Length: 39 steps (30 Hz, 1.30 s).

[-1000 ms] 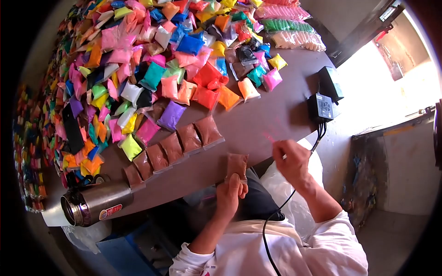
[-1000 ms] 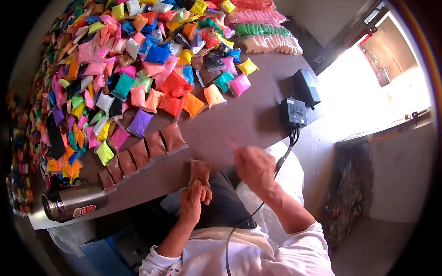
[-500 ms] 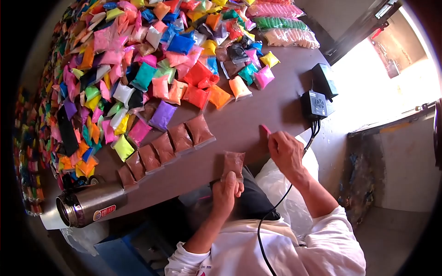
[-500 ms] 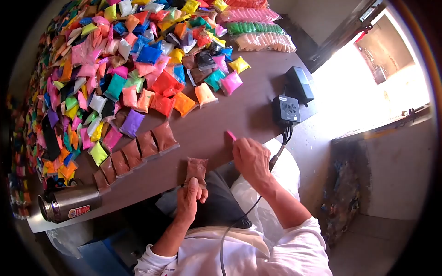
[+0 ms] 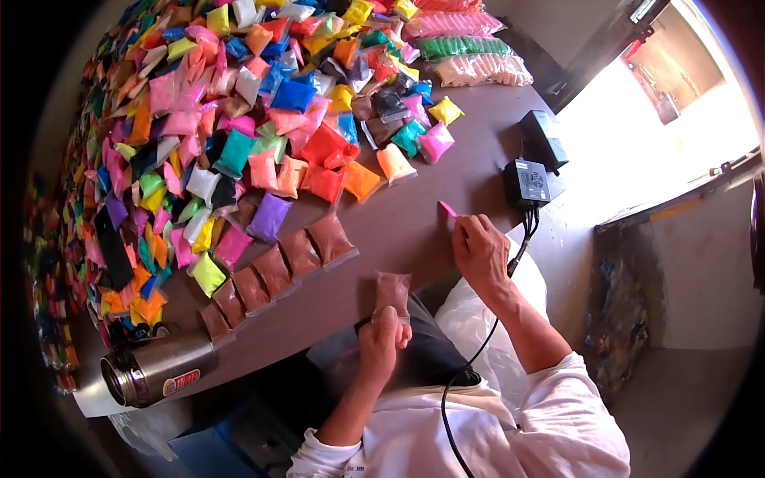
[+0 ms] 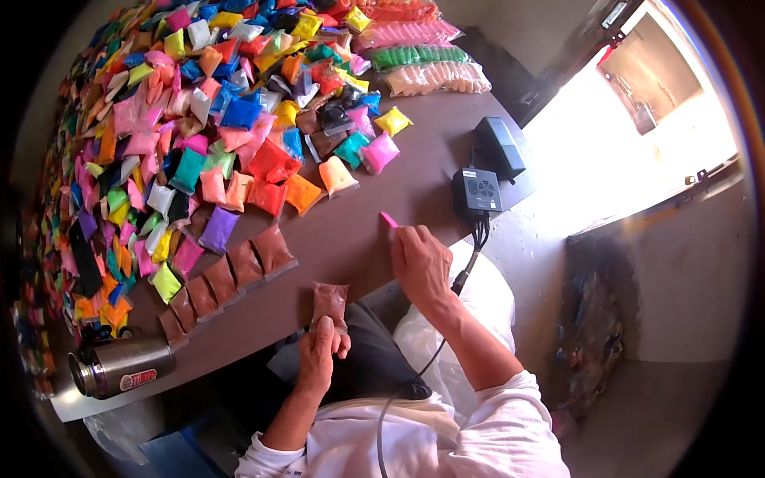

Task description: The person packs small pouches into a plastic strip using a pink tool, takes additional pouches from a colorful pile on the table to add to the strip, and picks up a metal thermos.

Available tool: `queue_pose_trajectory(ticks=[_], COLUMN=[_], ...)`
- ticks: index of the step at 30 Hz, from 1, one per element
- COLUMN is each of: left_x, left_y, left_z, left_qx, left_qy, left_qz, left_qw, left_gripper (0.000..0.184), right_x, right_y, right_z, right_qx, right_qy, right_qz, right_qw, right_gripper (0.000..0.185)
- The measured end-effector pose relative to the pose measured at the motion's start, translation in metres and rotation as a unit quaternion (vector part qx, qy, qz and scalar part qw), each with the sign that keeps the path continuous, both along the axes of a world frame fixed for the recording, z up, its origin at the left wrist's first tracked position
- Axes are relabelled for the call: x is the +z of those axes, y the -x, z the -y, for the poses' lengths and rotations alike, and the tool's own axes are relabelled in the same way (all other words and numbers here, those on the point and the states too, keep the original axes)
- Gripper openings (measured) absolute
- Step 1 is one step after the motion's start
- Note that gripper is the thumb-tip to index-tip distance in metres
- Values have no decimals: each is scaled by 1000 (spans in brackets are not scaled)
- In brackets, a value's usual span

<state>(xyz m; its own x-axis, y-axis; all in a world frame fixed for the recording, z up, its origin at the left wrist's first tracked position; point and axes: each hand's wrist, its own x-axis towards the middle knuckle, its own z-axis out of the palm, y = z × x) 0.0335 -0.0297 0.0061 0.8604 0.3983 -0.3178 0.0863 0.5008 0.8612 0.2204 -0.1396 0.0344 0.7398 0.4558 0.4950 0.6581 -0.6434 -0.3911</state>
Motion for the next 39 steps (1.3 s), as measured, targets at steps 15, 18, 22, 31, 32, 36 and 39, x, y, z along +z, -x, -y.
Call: queue_pose_trajectory(ticks=[15, 18, 22, 31, 32, 36, 39], left_x=[0, -10, -2, 11, 10, 8, 6], left_y=[-2, -3, -6, -12, -12, -9, -5], left_z=[0, 2, 5, 4, 4, 8, 10], left_qx=[-3, -18, -9, -14, -4, 23, 25], left_qy=[19, 35, 12, -47, -27, -10, -25], left_qz=[-18, 32, 1, -4, -5, -16, -34], left_qw=[1000, 999, 1000, 999, 1000, 1000, 999], left_gripper=[53, 52, 55, 53, 53, 54, 54], right_x=[27, 17, 13, 12, 12, 11, 27], right_y=[51, 70, 72, 52, 50, 38, 35], right_z=[30, 16, -5, -23, -23, -20, -19], right_qx=[55, 156, 202, 128, 130, 105, 94], right_qy=[-51, -42, 1, 14, 14, 42, 50], right_qz=[-187, -194, -179, -195, -194, -156, -164], right_qw=[980, 968, 963, 972, 972, 981, 981], right_gripper=[9, 10, 12, 14, 14, 8, 7])
